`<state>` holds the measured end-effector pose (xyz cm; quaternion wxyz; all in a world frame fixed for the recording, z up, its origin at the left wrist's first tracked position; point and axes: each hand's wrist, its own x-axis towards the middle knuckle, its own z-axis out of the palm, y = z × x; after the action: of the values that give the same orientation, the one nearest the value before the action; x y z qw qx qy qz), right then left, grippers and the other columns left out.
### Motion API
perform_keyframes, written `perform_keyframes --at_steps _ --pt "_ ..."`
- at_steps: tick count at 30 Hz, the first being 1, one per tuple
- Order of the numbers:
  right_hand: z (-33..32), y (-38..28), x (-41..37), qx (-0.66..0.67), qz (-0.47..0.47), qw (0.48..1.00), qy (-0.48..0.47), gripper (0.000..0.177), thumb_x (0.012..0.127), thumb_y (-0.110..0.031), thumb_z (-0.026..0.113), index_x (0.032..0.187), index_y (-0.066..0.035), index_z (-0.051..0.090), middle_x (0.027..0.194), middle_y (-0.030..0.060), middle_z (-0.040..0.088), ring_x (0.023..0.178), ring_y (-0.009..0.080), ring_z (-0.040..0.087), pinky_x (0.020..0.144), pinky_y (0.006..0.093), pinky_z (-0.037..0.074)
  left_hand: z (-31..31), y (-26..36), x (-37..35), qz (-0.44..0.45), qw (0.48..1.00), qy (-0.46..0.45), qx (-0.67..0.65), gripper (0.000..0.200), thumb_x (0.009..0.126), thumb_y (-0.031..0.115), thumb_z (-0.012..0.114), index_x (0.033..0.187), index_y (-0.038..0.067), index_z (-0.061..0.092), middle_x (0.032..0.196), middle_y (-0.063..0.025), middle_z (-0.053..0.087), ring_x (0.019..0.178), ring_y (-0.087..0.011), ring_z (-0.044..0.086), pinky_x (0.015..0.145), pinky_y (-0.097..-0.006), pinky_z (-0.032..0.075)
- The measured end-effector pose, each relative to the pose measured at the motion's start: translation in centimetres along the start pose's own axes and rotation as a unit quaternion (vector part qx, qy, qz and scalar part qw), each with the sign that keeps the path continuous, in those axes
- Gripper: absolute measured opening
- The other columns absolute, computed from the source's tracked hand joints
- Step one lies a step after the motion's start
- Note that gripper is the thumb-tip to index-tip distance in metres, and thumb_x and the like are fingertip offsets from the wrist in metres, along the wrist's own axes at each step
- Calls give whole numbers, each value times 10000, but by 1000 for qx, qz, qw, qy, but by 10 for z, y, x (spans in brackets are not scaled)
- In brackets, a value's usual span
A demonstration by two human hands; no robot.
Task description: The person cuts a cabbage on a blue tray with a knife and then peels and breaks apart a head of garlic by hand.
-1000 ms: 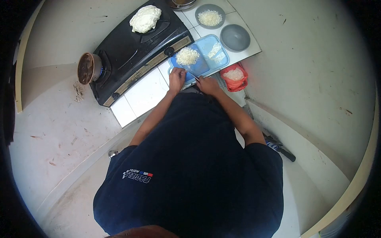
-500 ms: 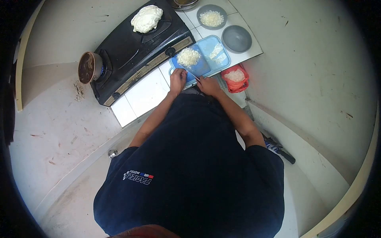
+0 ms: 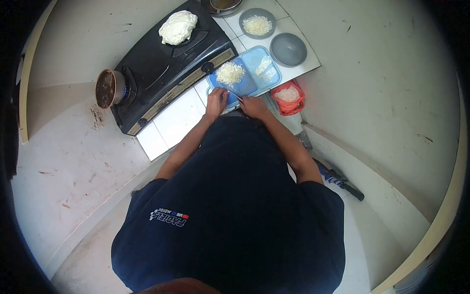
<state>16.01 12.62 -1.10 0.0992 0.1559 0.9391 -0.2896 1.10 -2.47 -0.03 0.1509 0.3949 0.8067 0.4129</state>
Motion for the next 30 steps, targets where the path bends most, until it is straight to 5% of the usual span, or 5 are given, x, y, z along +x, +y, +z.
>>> perform_keyframes --at_steps 7,30 --pt "3 12 -19 19 48 998 22 428 1023 -401 539 1060 15 632 771 268 684 723 469 684 683 581 542 -9 -3 7 17 997 -79 19 150 918 55 702 1049 -18 692 965 -187 653 811 -334 699 737 -428 557" --pt "-6 -2 -6 12 40 999 16 423 1015 -407 534 1025 0 649 817 246 706 762 441 705 693 571 556 5 0 16 12 999 -39 -17 140 850 21 728 986 -13 724 904 -158 666 782 -309 683 731 -400 550"
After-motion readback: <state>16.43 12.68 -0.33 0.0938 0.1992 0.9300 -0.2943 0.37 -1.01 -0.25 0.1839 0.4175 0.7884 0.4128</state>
